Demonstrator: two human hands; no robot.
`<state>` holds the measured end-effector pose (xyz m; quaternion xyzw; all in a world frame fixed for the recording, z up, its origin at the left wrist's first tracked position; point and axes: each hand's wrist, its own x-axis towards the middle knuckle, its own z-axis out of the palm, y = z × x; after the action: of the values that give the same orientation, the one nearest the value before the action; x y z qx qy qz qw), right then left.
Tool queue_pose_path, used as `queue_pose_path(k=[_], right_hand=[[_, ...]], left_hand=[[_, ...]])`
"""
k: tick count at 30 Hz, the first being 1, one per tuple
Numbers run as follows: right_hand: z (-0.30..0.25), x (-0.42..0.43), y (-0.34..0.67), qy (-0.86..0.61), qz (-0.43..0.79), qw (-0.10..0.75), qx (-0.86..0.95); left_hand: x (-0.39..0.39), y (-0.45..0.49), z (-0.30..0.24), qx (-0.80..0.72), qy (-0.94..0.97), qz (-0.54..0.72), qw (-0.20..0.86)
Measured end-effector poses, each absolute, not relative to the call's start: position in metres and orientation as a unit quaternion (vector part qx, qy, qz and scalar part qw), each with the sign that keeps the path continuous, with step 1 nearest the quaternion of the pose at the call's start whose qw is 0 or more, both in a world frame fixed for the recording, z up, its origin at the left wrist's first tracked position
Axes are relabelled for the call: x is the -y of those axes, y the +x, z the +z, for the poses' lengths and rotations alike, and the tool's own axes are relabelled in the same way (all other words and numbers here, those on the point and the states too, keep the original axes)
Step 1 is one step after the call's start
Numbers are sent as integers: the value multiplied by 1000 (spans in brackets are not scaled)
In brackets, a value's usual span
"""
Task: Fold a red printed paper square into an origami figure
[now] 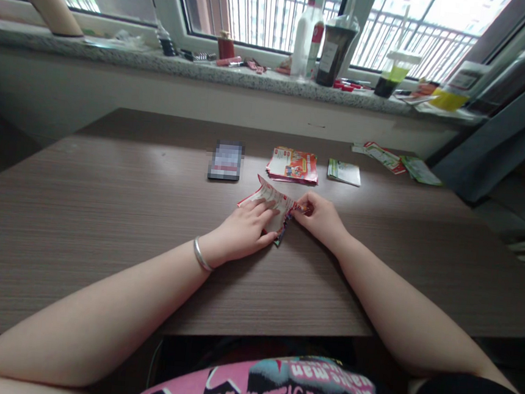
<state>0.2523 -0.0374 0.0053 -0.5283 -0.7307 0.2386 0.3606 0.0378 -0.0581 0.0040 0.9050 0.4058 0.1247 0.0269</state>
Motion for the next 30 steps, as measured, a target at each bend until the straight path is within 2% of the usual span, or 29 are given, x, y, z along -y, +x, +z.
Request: queue_pose_path(k=[15, 25, 30], right_hand=[[7, 39, 249, -572, 204, 276, 745], [5, 34, 251, -552, 31, 222, 803], [2, 30, 252, -572, 41, 217, 790]], left_hand=[[58, 35, 6, -409, 906, 97, 46], [55, 35, 5, -399, 910, 111, 30], [54, 38, 4, -401, 911, 92, 6]])
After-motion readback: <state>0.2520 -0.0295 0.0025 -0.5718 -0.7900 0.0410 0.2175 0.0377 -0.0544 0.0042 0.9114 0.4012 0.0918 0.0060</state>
